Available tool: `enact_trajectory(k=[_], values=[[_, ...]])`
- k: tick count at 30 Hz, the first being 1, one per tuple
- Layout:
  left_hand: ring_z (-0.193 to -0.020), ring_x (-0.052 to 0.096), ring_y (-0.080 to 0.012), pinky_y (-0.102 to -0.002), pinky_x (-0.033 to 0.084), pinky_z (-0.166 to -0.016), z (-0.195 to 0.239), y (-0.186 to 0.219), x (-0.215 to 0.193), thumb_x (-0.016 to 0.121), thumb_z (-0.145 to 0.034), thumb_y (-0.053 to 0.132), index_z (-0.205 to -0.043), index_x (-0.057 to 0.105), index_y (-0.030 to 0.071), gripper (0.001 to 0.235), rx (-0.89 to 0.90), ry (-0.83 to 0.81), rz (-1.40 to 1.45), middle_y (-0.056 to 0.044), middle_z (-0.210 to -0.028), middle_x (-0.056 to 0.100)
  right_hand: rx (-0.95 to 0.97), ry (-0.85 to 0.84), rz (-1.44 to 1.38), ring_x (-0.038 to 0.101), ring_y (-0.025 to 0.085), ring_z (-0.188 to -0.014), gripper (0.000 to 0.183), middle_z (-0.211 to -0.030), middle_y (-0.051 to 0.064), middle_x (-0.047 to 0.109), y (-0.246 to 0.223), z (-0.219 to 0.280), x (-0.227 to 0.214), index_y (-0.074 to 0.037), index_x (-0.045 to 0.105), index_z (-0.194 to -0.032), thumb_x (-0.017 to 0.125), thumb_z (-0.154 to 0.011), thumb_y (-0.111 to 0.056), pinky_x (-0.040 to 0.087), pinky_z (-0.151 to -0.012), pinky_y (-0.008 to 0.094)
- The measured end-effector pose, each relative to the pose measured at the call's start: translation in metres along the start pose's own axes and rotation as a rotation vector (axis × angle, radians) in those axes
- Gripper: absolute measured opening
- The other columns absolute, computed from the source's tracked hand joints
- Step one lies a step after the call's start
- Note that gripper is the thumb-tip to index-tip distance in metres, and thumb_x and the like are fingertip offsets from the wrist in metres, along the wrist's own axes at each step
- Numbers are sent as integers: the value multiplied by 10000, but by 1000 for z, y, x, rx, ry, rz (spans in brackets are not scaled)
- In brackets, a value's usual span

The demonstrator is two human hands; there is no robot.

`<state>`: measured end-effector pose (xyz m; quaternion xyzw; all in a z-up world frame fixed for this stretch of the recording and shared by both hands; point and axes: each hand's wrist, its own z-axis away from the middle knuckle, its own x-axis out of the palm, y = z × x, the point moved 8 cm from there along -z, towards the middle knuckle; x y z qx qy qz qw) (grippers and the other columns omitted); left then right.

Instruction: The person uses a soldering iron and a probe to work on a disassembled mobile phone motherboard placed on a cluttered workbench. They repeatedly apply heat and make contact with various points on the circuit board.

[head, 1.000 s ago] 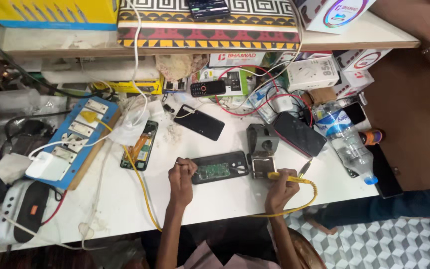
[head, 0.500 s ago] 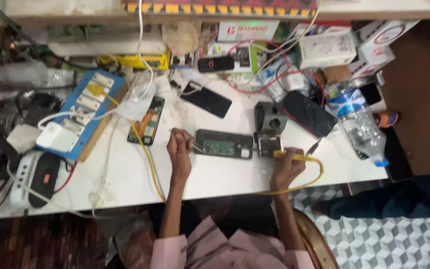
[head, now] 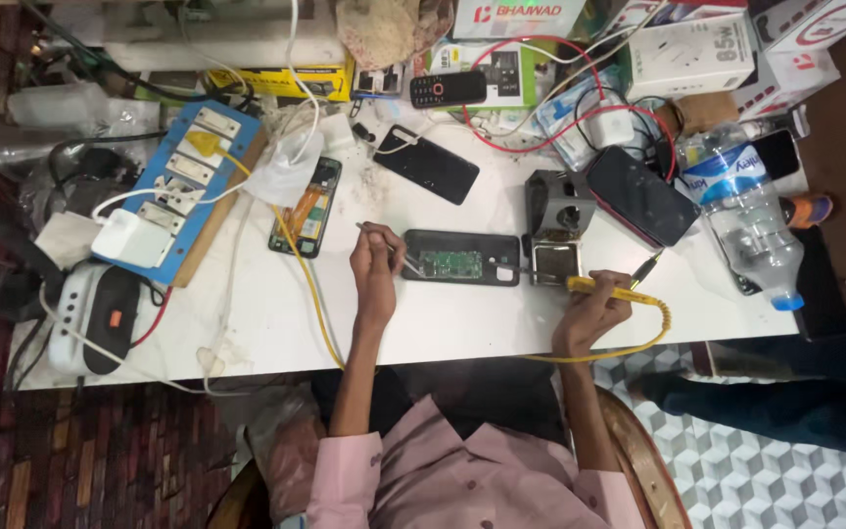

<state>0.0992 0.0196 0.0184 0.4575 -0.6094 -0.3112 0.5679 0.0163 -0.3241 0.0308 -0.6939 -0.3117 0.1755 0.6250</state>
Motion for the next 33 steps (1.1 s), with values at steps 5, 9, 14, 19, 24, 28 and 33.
enact_trajectory(k=[5,9,14,19,24,28,33], values=[[-673,456,-71,-233,365,-590,3,0,5,430,-1106,469,-998,506,83,408,-26,-10,-42,-7,-800,516,-28,-20,-51,411,68,-462,268,-628,15,516,5,-5,-4,-58,556,-881,528,-1083,-232,280,-428,238],[-693,466,-73,-235,373,-605,-1,4,6,435,-1119,453,-998,508,85,394,-7,-19,-41,-10,-807,534,13,23,-45,436,81,-460,270,-640,22,526,9,-8,-5,-60,548,-874,520,-1080,-233,296,-416,239],[-726,455,-76,-233,357,-627,0,4,2,455,-1129,427,-1004,506,88,365,-2,28,-23,-16,-824,539,7,6,-104,492,106,-500,224,-682,34,536,6,-7,-2,-46,548,-898,522,-1063,-194,340,-437,249],[-706,408,-71,-237,342,-635,6,8,5,424,-1135,457,-1006,518,95,396,72,-65,-79,8,-805,493,-47,-54,-22,493,110,-497,268,-666,48,549,2,-3,3,-43,538,-885,493,-1083,-218,359,-447,248],[-708,392,-75,-240,331,-634,11,6,8,435,-1135,462,-1000,513,83,410,76,-65,-60,-4,-808,501,-57,-47,-63,498,118,-518,264,-693,55,546,-3,-4,4,-49,525,-907,480,-1093,-230,393,-476,258],[-713,385,-70,-237,327,-633,11,6,7,432,-1135,468,-1006,514,85,413,47,-81,-38,-3,-814,495,-39,-84,-8,492,112,-515,299,-692,68,569,-9,-2,9,-48,520,-901,485,-1109,-260,392,-488,249],[-683,390,-61,-221,304,-590,13,5,9,433,-1126,456,-1017,521,79,402,7,-101,-37,-8,-808,507,-94,-140,37,497,102,-553,295,-719,47,555,-18,3,14,-42,544,-939,477,-1132,-254,383,-511,244]])
